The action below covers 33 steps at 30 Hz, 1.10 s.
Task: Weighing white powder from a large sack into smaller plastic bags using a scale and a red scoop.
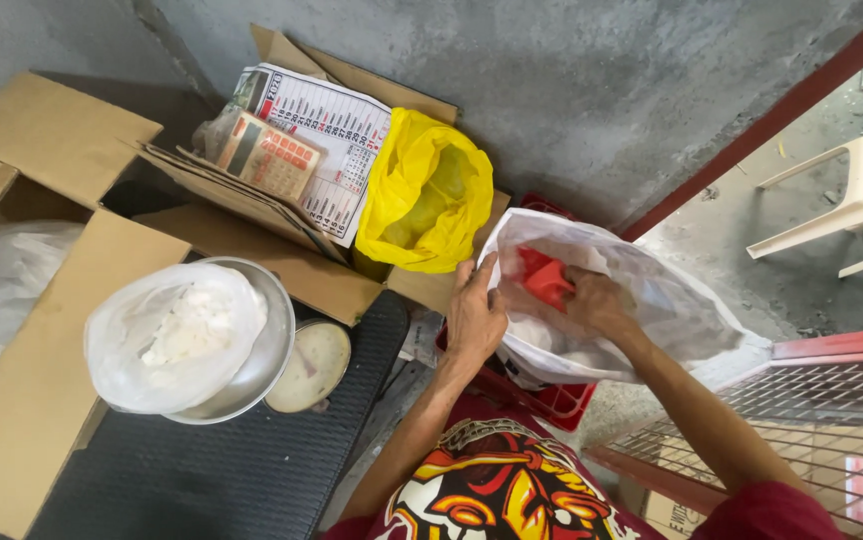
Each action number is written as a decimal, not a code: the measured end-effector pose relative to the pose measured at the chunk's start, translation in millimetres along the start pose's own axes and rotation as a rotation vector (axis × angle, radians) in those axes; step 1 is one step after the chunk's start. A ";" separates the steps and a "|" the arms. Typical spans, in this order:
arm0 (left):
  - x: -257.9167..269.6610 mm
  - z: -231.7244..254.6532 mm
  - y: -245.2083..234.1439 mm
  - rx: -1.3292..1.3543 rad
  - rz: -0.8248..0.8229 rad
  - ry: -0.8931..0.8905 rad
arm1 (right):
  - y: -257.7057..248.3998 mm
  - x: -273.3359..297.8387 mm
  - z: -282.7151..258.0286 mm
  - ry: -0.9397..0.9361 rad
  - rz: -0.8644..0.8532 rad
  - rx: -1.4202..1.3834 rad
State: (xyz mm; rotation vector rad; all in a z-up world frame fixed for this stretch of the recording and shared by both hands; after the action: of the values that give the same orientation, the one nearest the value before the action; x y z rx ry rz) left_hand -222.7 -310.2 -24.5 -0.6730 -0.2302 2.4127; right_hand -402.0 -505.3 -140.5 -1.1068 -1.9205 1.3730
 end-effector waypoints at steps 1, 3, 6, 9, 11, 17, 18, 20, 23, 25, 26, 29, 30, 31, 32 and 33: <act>-0.3 1.8 -0.4 0.003 0.002 0.000 | 7.7 -2.9 13.3 -0.002 0.001 0.003; -0.4 4.7 -2.6 0.006 0.003 -0.024 | 19.5 -9.2 36.3 -0.113 0.150 0.216; -0.1 6.3 -2.0 0.014 -0.025 -0.035 | 33.4 -16.0 53.9 -0.203 0.252 0.356; 2.4 4.3 -0.6 -0.001 -0.060 -0.072 | 35.3 -16.3 41.8 -0.359 0.331 0.504; -1.9 14.4 -5.6 0.029 -0.063 -0.079 | 21.9 -11.9 16.6 -0.431 0.371 0.403; 0.1 9.2 -3.8 0.118 -0.016 -0.020 | 16.5 -3.4 -21.9 -0.477 0.343 0.367; -0.7 7.6 -3.9 0.130 -0.019 -0.045 | 19.2 -0.8 -27.0 -0.508 0.355 0.374; -3.2 7.1 -3.9 0.115 -0.038 -0.067 | 18.5 -1.7 -31.3 -0.534 0.363 0.378; -1.8 7.8 -6.7 0.115 -0.054 -0.088 | 6.3 -0.1 -33.2 -0.583 0.329 0.304; -0.3 6.6 -5.2 0.137 -0.055 -0.073 | -7.4 2.8 -31.8 -0.598 0.301 0.230; 1.3 4.4 -3.6 0.125 -0.048 -0.070 | -13.3 6.3 -31.7 -0.613 0.242 0.156; 0.1 6.3 -4.4 0.100 -0.061 -0.093 | -16.2 10.3 -28.2 -0.598 0.141 0.033; -0.5 7.6 -6.0 0.087 -0.075 -0.123 | -13.7 11.0 -26.8 -0.578 0.094 -0.015; 0.2 3.3 -3.3 0.086 -0.073 -0.122 | -21.5 13.1 -32.0 -0.579 0.095 -0.015; 0.4 0.5 -1.6 0.075 -0.041 -0.065 | -30.1 14.9 -37.0 -0.548 0.090 -0.139; 2.4 -2.2 0.0 0.064 -0.015 -0.009 | -38.3 19.3 -41.3 -0.511 0.083 -0.262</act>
State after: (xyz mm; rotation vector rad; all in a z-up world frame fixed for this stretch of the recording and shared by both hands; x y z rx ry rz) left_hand -223.1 -308.7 -27.4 -0.6293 -0.1602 2.3990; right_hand -391.5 -473.7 -91.2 -1.0294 -2.5008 1.5977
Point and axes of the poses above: each hand's wrist, its own x-axis away from the middle knuckle, its own y-axis out of the palm, z = x × y, the point moved 3 cm from there along -x, towards the middle knuckle, and after that the axes turned 14 degrees about z, right-handed, at the moved point
